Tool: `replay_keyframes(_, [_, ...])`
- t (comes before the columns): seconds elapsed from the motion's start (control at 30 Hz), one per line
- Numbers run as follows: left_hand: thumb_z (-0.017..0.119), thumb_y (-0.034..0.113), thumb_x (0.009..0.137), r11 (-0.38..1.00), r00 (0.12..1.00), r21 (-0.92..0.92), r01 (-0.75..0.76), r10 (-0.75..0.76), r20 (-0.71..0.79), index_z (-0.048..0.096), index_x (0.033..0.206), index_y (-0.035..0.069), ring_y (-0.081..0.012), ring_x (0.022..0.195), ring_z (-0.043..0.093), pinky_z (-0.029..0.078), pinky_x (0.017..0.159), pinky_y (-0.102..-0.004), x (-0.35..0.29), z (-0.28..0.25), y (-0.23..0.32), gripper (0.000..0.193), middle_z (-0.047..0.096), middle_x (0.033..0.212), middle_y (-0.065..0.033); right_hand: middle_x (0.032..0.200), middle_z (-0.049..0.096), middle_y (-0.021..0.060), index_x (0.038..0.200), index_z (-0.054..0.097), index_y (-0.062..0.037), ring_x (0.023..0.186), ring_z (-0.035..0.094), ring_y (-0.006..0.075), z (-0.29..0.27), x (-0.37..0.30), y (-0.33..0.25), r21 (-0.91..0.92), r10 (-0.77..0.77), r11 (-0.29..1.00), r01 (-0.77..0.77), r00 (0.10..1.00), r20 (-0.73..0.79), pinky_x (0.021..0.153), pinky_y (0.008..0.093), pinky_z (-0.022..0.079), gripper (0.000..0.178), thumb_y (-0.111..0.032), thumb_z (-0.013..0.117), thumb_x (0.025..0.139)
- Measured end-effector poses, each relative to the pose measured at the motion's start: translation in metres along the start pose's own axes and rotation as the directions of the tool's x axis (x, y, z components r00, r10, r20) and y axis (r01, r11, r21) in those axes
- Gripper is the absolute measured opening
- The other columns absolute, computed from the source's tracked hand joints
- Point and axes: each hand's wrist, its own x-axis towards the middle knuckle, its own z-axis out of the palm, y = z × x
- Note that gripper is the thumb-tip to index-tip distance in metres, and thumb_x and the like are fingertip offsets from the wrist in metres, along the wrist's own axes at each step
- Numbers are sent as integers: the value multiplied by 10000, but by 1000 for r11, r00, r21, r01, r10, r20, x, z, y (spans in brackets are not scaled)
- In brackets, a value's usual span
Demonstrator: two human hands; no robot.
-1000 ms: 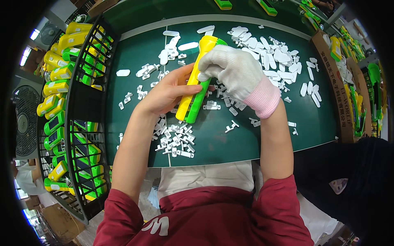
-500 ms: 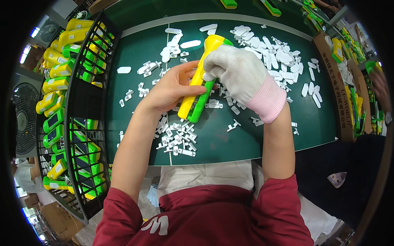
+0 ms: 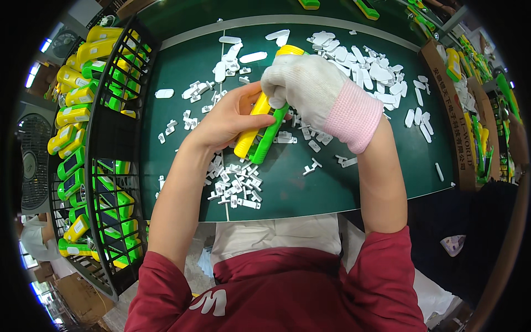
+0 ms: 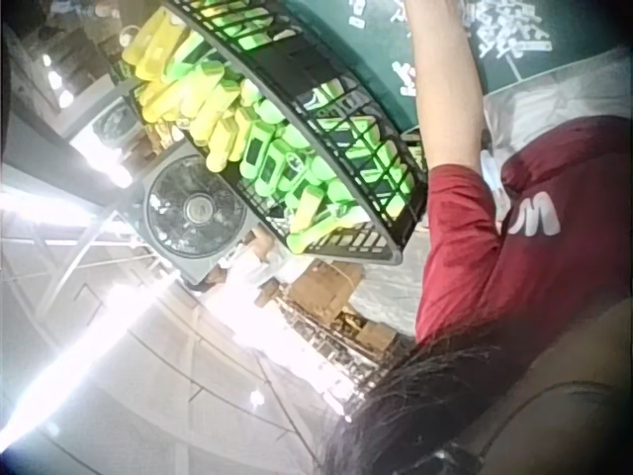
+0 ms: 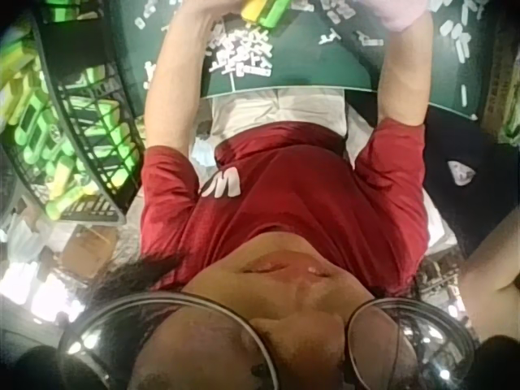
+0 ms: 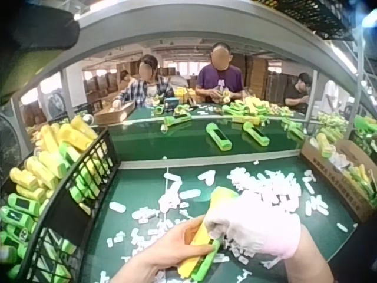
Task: The person assembles flashlights by hand, joining casing pieces together and installing switch components and covers onto the bodies.
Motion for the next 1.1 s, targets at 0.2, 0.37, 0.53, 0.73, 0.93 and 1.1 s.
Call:
replay_keyframes(0.2, [619, 70, 756, 998, 998, -64, -28, 24, -63, 383, 1297, 22, -175, 1041, 543, 434, 910, -309, -3, 2, 3, 592, 530, 1153, -109, 874, 575, 69, 866, 580, -63, 847, 558, 268, 11, -2, -1, -119, -103, 989, 83, 978, -179, 744, 345, 459, 160, -93, 621, 715])
replay_keyframes(0.37, [662, 282, 797, 996, 989, -64, -67, 58, -138, 332, 1311, 43, -154, 993, 529, 438, 826, -267, -5, 7, 6, 656, 522, 1117, -123, 946, 576, 95, 1027, 581, -86, 938, 530, 302, 13, 4, -9, -432, -132, 897, -90, 879, -458, 823, 367, 431, 441, -232, 724, 636])
replay_keyframes(0.53, [611, 409, 833, 994, 983, 108, 21, -1, -182, 400, 1216, 39, -148, 843, 567, 456, 737, -270, -5, 9, 9, 573, 570, 964, -107, 942, 593, 167, 1106, 535, -21, 885, 577, 320, 20, -2, -10, -82, 191, 963, -257, 865, -465, 796, 372, 455, 592, -287, 748, 622])
replay_keyframes(0.73, [495, 359, 909, 989, 997, 147, 11, 1, -82, 432, 1167, 64, -116, 654, 539, 440, 600, -240, -4, 12, 5, 397, 569, 840, -66, 918, 628, 192, 1060, 583, 16, 835, 610, 304, 5, -11, -1, 295, 571, 803, -518, 810, -132, 751, 336, 467, 465, -372, 566, 805])
replay_keyframes(0.93, [493, 355, 906, 993, 998, 110, 47, -42, -52, 424, 1161, 65, -117, 667, 536, 439, 616, -239, -4, 11, 5, 392, 564, 848, -69, 873, 639, 178, 992, 614, 24, 784, 615, 276, 26, -8, -3, 535, 644, 717, -446, 717, -266, 709, 324, 467, 438, -369, 580, 801])
replay_keyframes(1.1, [493, 373, 899, 983, 998, 181, 39, -27, -65, 417, 1157, 67, -116, 680, 534, 438, 618, -242, -5, 10, 9, 408, 559, 855, -68, 842, 641, 148, 965, 623, 8, 759, 612, 236, 22, -4, -13, 540, 676, 691, -481, 695, -245, 695, 306, 461, 394, -350, 593, 803])
